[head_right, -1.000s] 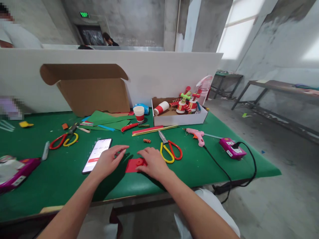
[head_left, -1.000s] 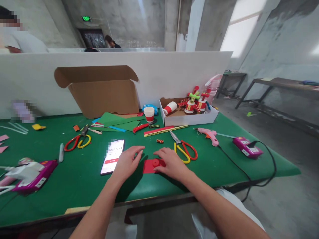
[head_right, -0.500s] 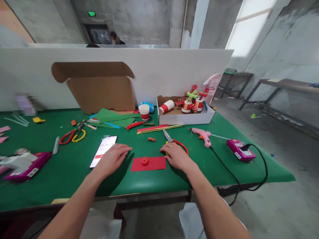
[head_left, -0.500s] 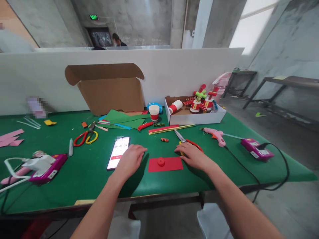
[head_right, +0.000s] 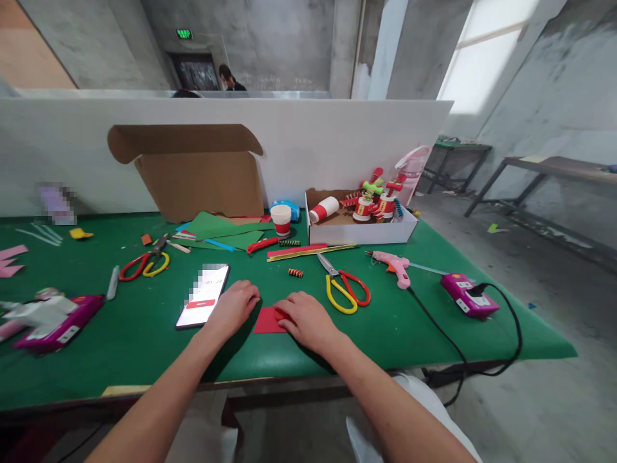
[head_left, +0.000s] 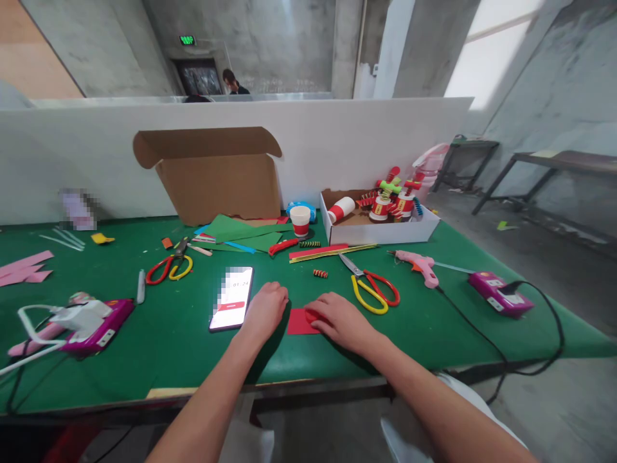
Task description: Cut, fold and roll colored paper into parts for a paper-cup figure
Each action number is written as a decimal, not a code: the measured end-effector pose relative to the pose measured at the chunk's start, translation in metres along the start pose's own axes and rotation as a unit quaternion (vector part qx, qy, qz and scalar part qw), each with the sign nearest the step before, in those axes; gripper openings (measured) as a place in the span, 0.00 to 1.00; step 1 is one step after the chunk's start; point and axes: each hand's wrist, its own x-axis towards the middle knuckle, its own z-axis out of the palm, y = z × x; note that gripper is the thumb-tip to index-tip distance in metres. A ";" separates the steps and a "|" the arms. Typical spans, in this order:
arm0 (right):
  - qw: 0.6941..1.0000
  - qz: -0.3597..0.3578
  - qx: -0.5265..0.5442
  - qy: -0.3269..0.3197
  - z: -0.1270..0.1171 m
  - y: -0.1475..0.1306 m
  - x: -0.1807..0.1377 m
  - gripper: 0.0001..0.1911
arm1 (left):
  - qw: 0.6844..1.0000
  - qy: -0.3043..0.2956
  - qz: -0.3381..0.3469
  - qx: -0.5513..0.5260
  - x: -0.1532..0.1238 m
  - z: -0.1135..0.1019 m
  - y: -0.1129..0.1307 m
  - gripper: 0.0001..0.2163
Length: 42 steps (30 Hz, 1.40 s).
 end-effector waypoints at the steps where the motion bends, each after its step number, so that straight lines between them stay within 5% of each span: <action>1: 1.000 0.005 -0.006 -0.003 0.000 0.000 0.001 0.13 | 1.000 0.000 -0.001 0.002 0.000 0.000 0.000 0.12; 24: 0.999 -0.012 0.041 -0.023 -0.013 0.005 -0.004 0.12 | 0.999 0.005 0.002 -0.040 -0.002 0.004 -0.013 0.12; 30: 0.999 -0.009 0.045 -0.021 -0.014 0.005 -0.004 0.12 | 0.994 0.014 0.003 -0.106 -0.009 -0.014 -0.009 0.13; 33: 0.999 -0.015 0.048 -0.020 -0.012 0.007 -0.004 0.12 | 0.966 -0.050 0.030 -0.252 -0.023 -0.036 0.000 0.14; 36: 0.998 -0.022 0.059 -0.020 -0.011 0.011 -0.003 0.12 | 0.909 -0.184 0.095 -0.362 -0.038 -0.058 0.015 0.13; 42: 0.998 -0.022 0.063 -0.019 -0.012 0.010 -0.002 0.12 | 0.839 -0.336 0.168 -0.394 -0.058 -0.063 0.047 0.06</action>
